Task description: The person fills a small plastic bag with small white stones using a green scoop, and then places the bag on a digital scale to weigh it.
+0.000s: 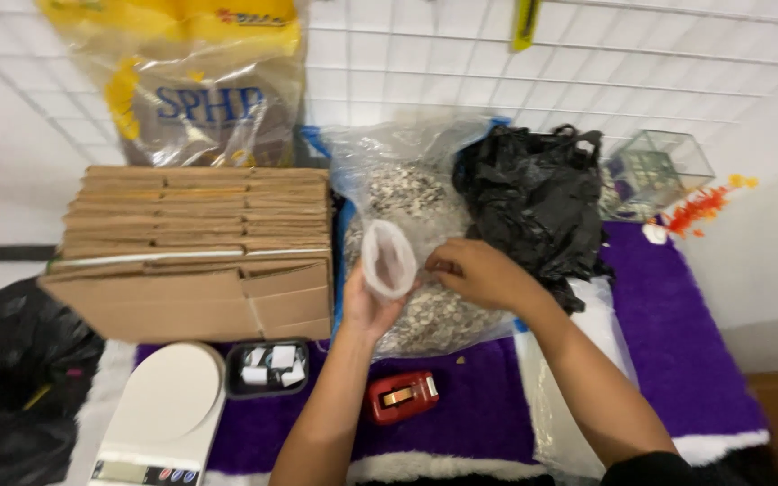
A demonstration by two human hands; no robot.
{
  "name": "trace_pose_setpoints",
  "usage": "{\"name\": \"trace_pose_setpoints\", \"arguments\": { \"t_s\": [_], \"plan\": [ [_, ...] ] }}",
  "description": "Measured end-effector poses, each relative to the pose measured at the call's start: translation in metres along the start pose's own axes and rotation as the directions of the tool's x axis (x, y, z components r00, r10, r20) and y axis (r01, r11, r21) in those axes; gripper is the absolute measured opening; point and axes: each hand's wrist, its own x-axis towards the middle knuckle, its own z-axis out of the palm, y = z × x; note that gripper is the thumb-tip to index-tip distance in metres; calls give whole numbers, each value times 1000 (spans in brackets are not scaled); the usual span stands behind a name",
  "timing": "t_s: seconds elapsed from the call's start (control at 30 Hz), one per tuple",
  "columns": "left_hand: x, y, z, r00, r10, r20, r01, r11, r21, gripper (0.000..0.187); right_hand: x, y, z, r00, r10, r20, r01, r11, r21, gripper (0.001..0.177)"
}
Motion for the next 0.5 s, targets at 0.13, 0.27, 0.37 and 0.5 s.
{"name": "trace_pose_setpoints", "arguments": {
  "t_s": [0.13, 0.27, 0.37, 0.5],
  "plan": [
    [-1, 4, 3, 1000, -11, -16, 11, 1000, 15, 27, -34, 57, 8, 936, -3, -352, -129, 927, -351, 32],
    [-6, 3, 9, 1000, -13, -2, 13, 1000, 19, 30, -60, 97, -5, 863, 352, -361, -483, 786, -386, 67],
    [-7, 4, 16, 1000, -1, 3, 1, 999, 36, 30, -62, 134, -3, 829, 501, -250, -557, 781, -282, 70],
    [-10, 5, 17, 1000, 21, -7, -21, 998, 56, 30, -61, 176, 3, 761, 603, -241, -638, 762, -110, 69]
  ]
}}
